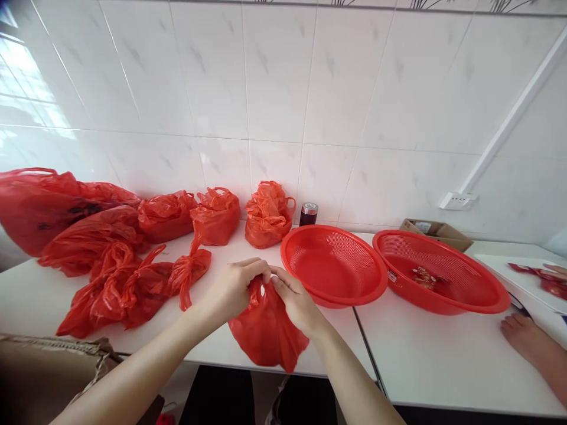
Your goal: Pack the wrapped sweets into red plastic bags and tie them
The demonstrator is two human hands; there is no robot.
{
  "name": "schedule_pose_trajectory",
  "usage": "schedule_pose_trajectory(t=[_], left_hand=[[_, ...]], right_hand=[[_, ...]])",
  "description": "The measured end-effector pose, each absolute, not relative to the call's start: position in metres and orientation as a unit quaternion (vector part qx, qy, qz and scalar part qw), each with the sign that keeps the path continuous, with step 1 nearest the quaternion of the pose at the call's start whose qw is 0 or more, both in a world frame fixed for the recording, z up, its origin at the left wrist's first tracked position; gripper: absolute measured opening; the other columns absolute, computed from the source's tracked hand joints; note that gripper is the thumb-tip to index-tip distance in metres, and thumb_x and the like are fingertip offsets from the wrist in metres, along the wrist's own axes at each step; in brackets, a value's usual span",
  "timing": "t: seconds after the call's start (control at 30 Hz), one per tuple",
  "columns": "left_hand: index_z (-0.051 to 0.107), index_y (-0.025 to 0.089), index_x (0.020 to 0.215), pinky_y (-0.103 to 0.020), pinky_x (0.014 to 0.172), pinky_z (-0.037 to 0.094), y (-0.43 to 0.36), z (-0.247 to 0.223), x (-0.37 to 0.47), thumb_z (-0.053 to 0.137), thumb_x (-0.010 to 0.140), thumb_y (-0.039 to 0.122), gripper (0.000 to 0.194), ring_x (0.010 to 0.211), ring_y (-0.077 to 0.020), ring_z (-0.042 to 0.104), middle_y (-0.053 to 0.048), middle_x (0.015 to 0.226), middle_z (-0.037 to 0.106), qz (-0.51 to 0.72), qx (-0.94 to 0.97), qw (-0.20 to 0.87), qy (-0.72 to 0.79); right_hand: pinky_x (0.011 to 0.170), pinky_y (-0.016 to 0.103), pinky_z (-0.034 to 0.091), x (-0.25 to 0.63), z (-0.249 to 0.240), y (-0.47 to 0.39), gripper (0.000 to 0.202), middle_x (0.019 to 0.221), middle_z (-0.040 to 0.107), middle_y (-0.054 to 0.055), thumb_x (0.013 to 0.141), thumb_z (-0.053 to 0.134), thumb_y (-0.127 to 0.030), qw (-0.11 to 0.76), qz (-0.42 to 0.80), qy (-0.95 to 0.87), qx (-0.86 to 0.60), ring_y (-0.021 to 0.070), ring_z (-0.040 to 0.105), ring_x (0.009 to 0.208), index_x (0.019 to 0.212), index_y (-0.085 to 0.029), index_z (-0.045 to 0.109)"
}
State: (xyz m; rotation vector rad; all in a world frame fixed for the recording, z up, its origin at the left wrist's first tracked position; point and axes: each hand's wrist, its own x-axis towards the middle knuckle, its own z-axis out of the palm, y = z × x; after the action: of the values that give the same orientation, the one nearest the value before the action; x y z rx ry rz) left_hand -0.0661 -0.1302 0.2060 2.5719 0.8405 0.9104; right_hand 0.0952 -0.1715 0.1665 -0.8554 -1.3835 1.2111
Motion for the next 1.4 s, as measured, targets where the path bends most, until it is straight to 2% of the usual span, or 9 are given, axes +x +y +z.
schedule_pose_trajectory(t=[0.17,0.27,0.37,0.5,0.73,0.83,0.97,1.13,1.4], left_hand=[[0.061,0.021,0.113,-0.03,0.079,0.047,-0.12,0.206,-0.067,0.048,0.075,0.005,0.044,0.095,-0.0197,0.062,-0.009,0.112,0.065,0.332,0.896,0.225,0.191],[0.061,0.024,0.123,-0.029,0.077,0.047,-0.114,0.216,-0.071,0.047,0.079,0.007,0.049,0.086,-0.0189,0.064,-0.006,0.104,0.07,0.216,0.933,0.254,0.138],[0.068,0.026,0.114,-0.029,0.077,0.047,-0.113,0.222,-0.087,0.048,0.085,0.014,0.037,0.08,-0.0187,0.064,-0.004,0.095,0.072,0.148,0.938,0.285,0.13],[0.075,0.024,0.088,-0.032,0.077,0.049,-0.108,0.209,-0.132,0.047,0.091,0.03,0.029,0.077,-0.0214,0.065,-0.007,0.085,0.073,0.161,0.901,0.335,0.223],[0.075,0.022,0.09,-0.037,0.093,0.045,-0.093,0.156,-0.156,0.045,0.093,0.043,0.036,0.097,-0.0256,0.064,-0.008,0.097,0.073,0.196,0.822,0.432,0.315],[0.069,0.02,0.096,-0.037,0.094,0.044,-0.095,0.134,-0.129,0.038,0.095,0.046,0.04,0.097,-0.023,0.062,-0.008,0.1,0.07,0.287,0.787,0.421,0.348],[0.06,0.021,0.106,-0.033,0.091,0.044,-0.1,0.105,-0.09,0.03,0.097,0.043,0.038,0.1,-0.02,0.059,-0.008,0.109,0.064,0.32,0.819,0.327,0.346],[0.05,0.023,0.079,-0.03,0.068,0.042,-0.096,0.077,-0.062,0.026,0.097,0.043,0.036,0.069,-0.0176,0.056,-0.003,0.08,0.062,0.248,0.868,0.224,0.366],[0.045,0.024,0.076,-0.028,0.06,0.032,-0.062,0.07,-0.078,0.03,0.095,0.042,0.03,0.058,-0.0186,0.053,-0.001,0.062,0.056,0.237,0.829,0.184,0.473]], right_hand=[[0.078,0.03,0.048,0.098,0.168,-0.181,0.027,0.084,0.056,0.001,0.09,0.054,-0.047,0.513,0.555,-0.542,-0.366,0.015,0.056,0.079,0.097,-0.022,0.06],[0.071,0.027,0.046,0.1,0.17,-0.192,0.032,0.071,0.048,-0.002,0.091,0.052,-0.049,0.525,0.436,-0.591,-0.43,0.0132,0.049,0.07,0.076,-0.02,0.053],[0.071,0.029,0.047,0.108,0.164,-0.211,0.038,0.066,0.048,-0.001,0.092,0.05,-0.049,0.524,0.375,-0.602,-0.471,0.0144,0.051,0.068,0.067,-0.02,0.049],[0.077,0.036,0.052,0.137,0.131,-0.235,0.037,0.08,0.064,0.006,0.09,0.049,-0.053,0.529,0.406,-0.525,-0.529,0.0226,0.063,0.084,0.077,-0.02,0.059],[0.072,0.037,0.054,0.155,0.082,-0.219,0.046,0.074,0.068,0.008,0.086,0.048,-0.063,0.575,0.304,-0.445,-0.615,0.0231,0.066,0.075,0.071,-0.021,0.056],[0.067,0.035,0.052,0.134,0.075,-0.204,0.044,0.071,0.066,0.005,0.09,0.041,-0.062,0.582,0.237,-0.437,-0.643,0.0219,0.064,0.069,0.073,-0.023,0.051],[0.066,0.035,0.048,0.095,0.057,-0.192,0.031,0.085,0.065,0.006,0.093,0.039,-0.053,0.5,0.13,-0.506,-0.691,0.0235,0.062,0.076,0.087,-0.025,0.049],[0.063,0.032,0.046,0.076,0.033,-0.179,0.02,0.092,0.06,0.007,0.095,0.037,-0.041,0.479,0.04,-0.56,-0.675,0.0228,0.06,0.079,0.097,-0.024,0.047],[0.051,0.028,0.036,0.125,0.017,-0.179,0.024,0.057,0.049,-0.003,0.095,0.036,-0.043,0.439,0.066,-0.58,-0.683,0.0189,0.049,0.05,0.079,-0.026,0.041]])
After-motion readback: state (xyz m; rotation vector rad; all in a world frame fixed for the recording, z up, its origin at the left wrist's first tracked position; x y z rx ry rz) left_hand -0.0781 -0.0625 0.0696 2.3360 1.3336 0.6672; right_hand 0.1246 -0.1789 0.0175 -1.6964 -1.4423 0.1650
